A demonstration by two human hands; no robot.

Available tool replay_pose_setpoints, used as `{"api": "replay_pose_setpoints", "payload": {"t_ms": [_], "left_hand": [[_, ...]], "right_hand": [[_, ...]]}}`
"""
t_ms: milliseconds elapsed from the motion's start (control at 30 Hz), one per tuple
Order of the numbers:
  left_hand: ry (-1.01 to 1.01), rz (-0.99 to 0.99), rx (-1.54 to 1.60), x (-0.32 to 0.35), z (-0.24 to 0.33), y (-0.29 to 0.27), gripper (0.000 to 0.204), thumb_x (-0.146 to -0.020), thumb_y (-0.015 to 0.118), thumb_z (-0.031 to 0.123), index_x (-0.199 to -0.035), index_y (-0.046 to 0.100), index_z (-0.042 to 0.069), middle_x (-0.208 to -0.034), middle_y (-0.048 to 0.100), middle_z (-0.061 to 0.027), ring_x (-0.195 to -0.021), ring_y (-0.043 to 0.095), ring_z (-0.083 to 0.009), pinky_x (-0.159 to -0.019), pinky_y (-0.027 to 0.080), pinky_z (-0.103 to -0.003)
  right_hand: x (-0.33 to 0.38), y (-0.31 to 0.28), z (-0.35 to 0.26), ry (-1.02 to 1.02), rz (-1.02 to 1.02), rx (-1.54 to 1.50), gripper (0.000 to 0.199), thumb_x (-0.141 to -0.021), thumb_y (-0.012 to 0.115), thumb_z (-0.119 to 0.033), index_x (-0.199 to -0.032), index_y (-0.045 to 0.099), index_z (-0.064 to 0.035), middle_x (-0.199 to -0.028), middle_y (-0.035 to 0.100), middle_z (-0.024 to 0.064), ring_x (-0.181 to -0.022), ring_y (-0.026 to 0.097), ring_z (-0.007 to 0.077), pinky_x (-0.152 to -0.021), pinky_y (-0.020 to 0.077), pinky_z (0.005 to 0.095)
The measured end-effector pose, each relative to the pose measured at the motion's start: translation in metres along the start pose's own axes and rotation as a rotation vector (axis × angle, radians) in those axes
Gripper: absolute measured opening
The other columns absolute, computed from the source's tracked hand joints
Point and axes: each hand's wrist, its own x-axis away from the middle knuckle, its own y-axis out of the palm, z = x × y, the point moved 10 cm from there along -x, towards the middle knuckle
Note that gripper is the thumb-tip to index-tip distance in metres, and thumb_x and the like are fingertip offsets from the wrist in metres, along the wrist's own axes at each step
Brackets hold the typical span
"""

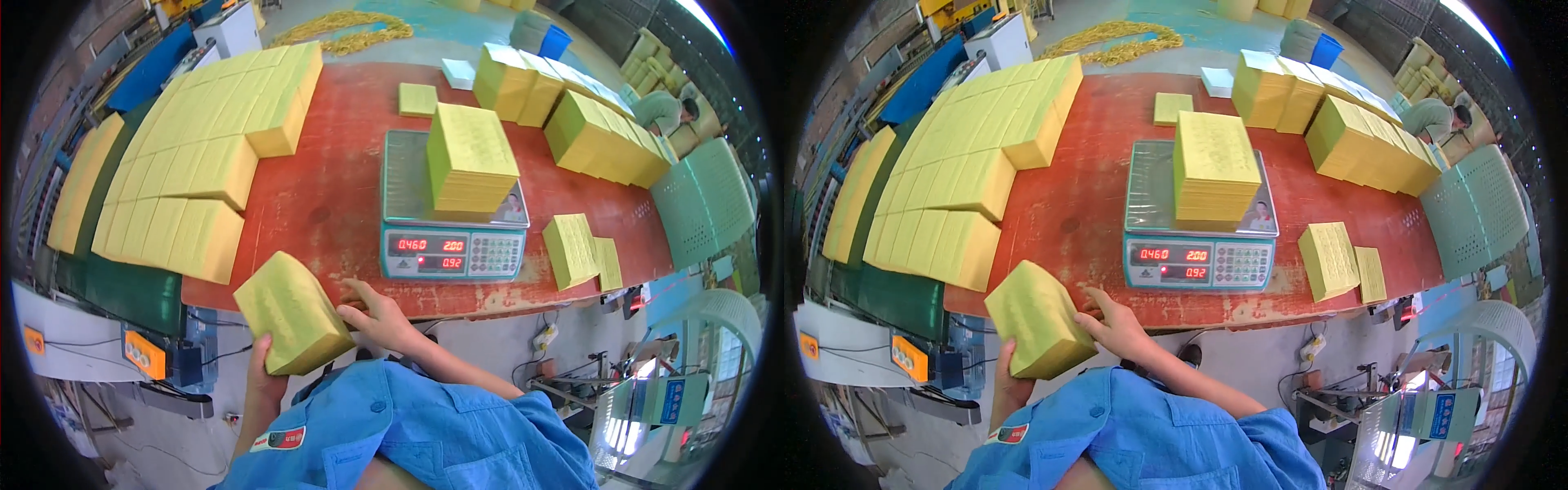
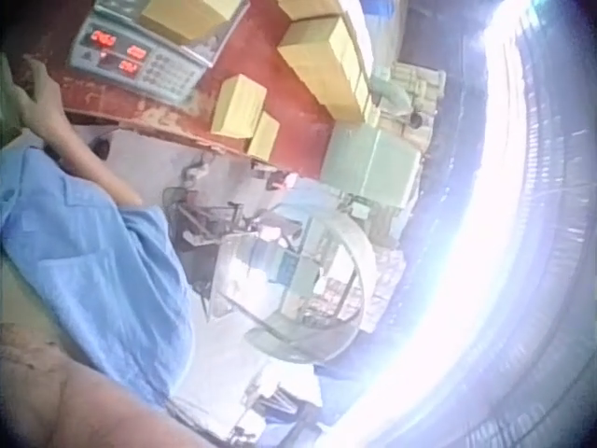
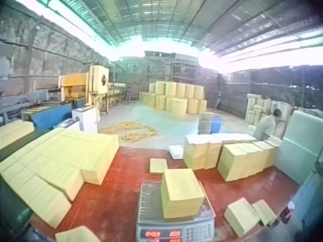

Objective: Weighing and stacking stacks of yellow patterned paper on a digital scale in a factory setting.

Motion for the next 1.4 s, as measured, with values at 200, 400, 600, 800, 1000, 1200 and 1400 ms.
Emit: {"api": "replay_pose_setpoints", "payload": {"t_ms": [200, 400, 600, 800, 1000, 1200, 1400], "left_hand": [[0.506, -0.266, -0.856, 0.019, 0.066, 0.134, 0.035, -0.097, 0.051, 0.013, -0.128, 0.053, -0.004, -0.131, 0.057, -0.0165, -0.119, 0.056, -0.0228, -0.1, 0.045, -0.036], [0.654, -0.654, -0.714, -0.041, 0.063, 0.352, 0.038, -0.098, 0.055, 0.02, -0.13, 0.054, 0.0, -0.126, 0.059, -0.0136, -0.118, 0.056, -0.0224, -0.099, 0.045, -0.035], [-0.05, -0.525, -0.635, -0.14, 0.005, 0.453, 0.066, -0.082, 0.072, 0.045, -0.135, 0.052, 0.012, -0.132, 0.055, -0.01, -0.12, 0.053, -0.0241, -0.096, 0.043, -0.045], [-0.088, -0.495, -0.66, -0.182, -0.009, 0.447, 0.074, -0.078, 0.071, 0.055, -0.137, 0.05, 0.017, -0.132, 0.053, -0.0086, -0.119, 0.049, -0.0251, -0.096, 0.039, -0.05], [-0.058, -0.45, -0.72, -0.19, -0.011, 0.448, 0.077, -0.076, 0.072, 0.058, -0.137, 0.049, 0.017, -0.133, 0.051, -0.0095, -0.121, 0.046, -0.0281, -0.097, 0.038, -0.053], [-0.051, -0.432, -0.805, -0.186, -0.01, 0.446, 0.078, -0.077, 0.07, 0.059, -0.138, 0.049, 0.017, -0.134, 0.051, -0.0099, -0.121, 0.046, -0.0275, -0.097, 0.038, -0.054], [0.014, -0.493, -0.939, -0.197, -0.012, 0.44, 0.078, -0.085, 0.052, 0.07, -0.143, 0.044, 0.018, -0.14, 0.049, -0.0084, -0.122, 0.046, -0.0234, -0.101, 0.035, -0.048]], "right_hand": [[0.016, -0.068, -0.024, 0.134, -0.217, -0.338, 0.063, -0.099, 0.053, -0.042, -0.141, 0.042, 0.0038, -0.119, 0.062, 0.0142, -0.103, 0.062, 0.0209, -0.084, 0.0532, 0.0371], [-0.018, -0.256, -0.129, -0.164, 0.212, -0.373, 0.048, -0.097, 0.056, -0.039, -0.124, 0.058, 0.0, -0.098, 0.064, 0.0071, -0.078, 0.061, 0.0146, -0.065, 0.0506, 0.0301], [-0.074, -0.364, -0.094, 0.008, 0.362, -0.427, 0.032, -0.097, 0.053, -0.031, -0.111, 0.063, -0.0029, -0.09, 0.065, 0.0055, -0.074, 0.062, 0.0158, -0.065, 0.0505, 0.0302], [-0.094, -0.376, -0.072, 0.06, 0.325, -0.396, 0.029, -0.097, 0.054, -0.03, -0.104, 0.066, -0.0037, -0.087, 0.065, 0.0048, -0.071, 0.062, 0.0157, -0.065, 0.051, 0.0301], [-0.095, -0.377, -0.068, 0.068, 0.333, -0.41, 0.027, -0.096, 0.055, -0.028, -0.102, 0.067, -0.0041, -0.086, 0.066, 0.0035, -0.07, 0.062, 0.013, -0.064, 0.0498, 0.0277], [-0.101, -0.382, -0.06, 0.029, 0.36, -0.343, 0.027, -0.095, 0.056, -0.027, -0.101, 0.068, -0.0039, -0.085, 0.066, 0.0018, -0.067, 0.06, 0.0097, -0.059, 0.0451, 0.0242], [-0.101, -0.388, -0.051, -0.047, 0.417, -0.285, 0.033, -0.096, 0.055, -0.031, -0.106, 0.069, -0.0029, -0.09, 0.068, 0.0027, -0.07, 0.06, 0.0119, -0.06, 0.0447, 0.0253]]}}
